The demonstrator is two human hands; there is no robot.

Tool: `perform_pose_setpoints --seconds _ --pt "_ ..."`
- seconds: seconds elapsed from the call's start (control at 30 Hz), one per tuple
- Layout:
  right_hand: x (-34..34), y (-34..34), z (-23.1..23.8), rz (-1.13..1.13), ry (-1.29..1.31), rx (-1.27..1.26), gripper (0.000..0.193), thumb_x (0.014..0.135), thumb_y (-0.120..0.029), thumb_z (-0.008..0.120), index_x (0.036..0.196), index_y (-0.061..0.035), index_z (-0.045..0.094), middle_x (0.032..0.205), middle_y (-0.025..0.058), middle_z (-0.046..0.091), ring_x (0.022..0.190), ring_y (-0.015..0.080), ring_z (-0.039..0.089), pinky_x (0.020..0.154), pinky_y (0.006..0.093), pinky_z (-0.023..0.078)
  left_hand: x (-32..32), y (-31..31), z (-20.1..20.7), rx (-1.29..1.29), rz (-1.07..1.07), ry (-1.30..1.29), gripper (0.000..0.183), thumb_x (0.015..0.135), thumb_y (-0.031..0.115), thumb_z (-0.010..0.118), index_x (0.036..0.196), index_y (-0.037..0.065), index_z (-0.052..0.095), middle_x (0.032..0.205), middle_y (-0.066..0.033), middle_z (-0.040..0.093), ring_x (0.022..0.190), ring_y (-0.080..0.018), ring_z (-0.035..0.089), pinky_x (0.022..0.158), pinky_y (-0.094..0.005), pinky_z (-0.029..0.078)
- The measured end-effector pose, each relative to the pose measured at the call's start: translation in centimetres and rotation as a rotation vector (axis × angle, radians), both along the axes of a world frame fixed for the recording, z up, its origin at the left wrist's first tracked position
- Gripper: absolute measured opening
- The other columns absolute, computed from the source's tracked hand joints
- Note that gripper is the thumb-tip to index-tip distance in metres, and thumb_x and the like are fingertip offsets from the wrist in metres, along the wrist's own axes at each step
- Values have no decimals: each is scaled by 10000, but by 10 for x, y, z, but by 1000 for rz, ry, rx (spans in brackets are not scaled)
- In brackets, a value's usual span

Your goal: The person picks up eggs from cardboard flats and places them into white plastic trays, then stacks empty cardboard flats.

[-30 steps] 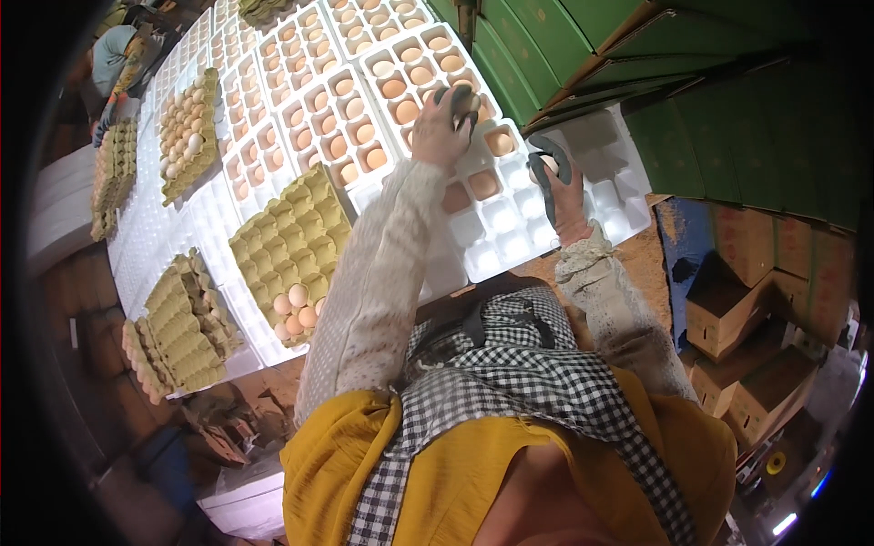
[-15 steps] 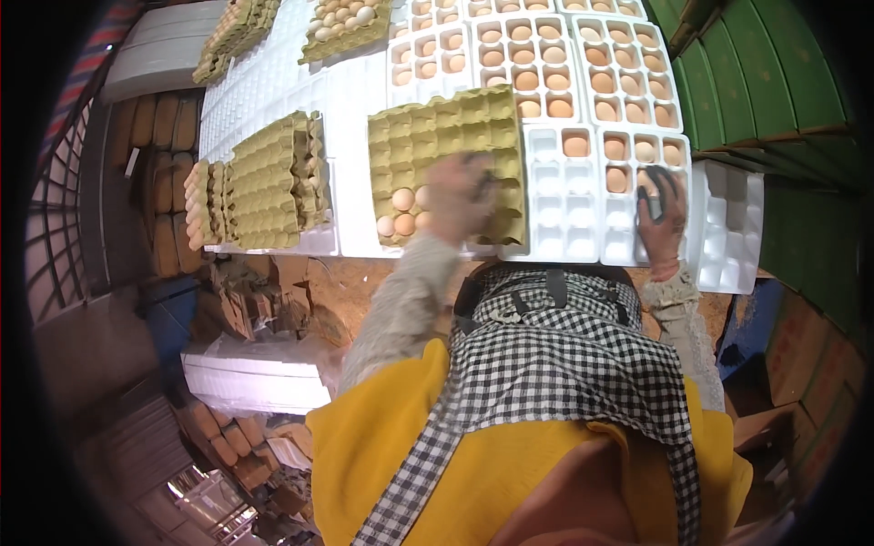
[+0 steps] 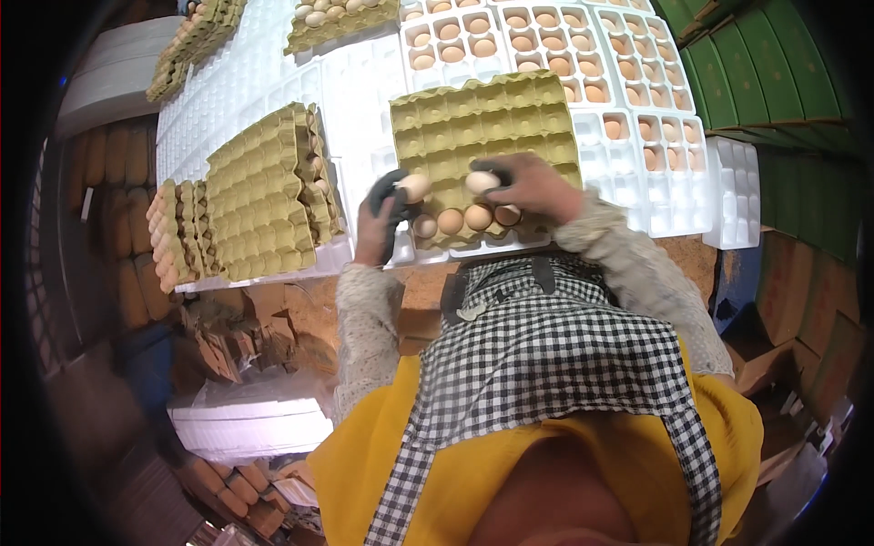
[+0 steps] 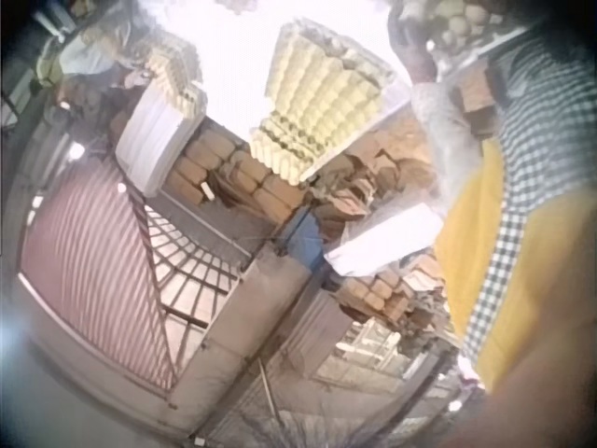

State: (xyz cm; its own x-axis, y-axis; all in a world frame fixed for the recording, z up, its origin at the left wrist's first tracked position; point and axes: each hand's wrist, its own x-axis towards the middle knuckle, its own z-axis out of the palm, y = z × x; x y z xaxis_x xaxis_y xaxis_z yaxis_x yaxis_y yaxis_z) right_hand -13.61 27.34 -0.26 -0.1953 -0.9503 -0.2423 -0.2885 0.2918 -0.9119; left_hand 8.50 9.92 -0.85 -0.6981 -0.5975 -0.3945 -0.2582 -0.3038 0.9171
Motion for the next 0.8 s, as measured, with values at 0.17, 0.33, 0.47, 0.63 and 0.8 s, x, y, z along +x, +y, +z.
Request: perform_pose_setpoints --seconds 0.17,0.33,0.47,0.63,0.8 --pt "-1 31 24 -149 29 -69 362 726 -184 677 1056 -45 624 995 92 588 883 230 605 772 308 504 -12 -7 17 -336 -494 -195 232 796 218 576 917 24 617 960 -126 570 846 -282 623 774 -376 529" --pt "45 19 -8 347 1141 283 381 702 -356 742 933 -63 666 934 112 594 807 250 630 731 354 508 -30 27 15 -1371 -1120 -618 420 675 334 782 973 91 614 1012 -123 547 859 -286 629 730 -369 527" --pt "6 46 21 -278 -125 114 426 717 -227 708 1100 -49 648 1156 88 602 979 187 626 860 336 501 -10 -8 21 -1140 -1069 -465 387 726 276 749 1025 72 612 1026 -131 576 787 -260 642 637 -354 520" --pt "5 32 24 -168 -189 -218 438 715 -178 724 1131 -71 638 1189 125 566 1079 183 582 885 298 507 36 -29 20 479 -157 399 654 758 69 663 1361 63 411 1215 -171 536 727 -207 617 613 -300 518" --pt "77 -24 23 436 918 583 322 784 -169 712 1033 24 640 1250 152 446 1017 323 581 822 391 581 31 -17 16 -616 -486 26 525 688 176 795 1168 105 595 1142 -117 539 845 -220 638 682 -347 550"
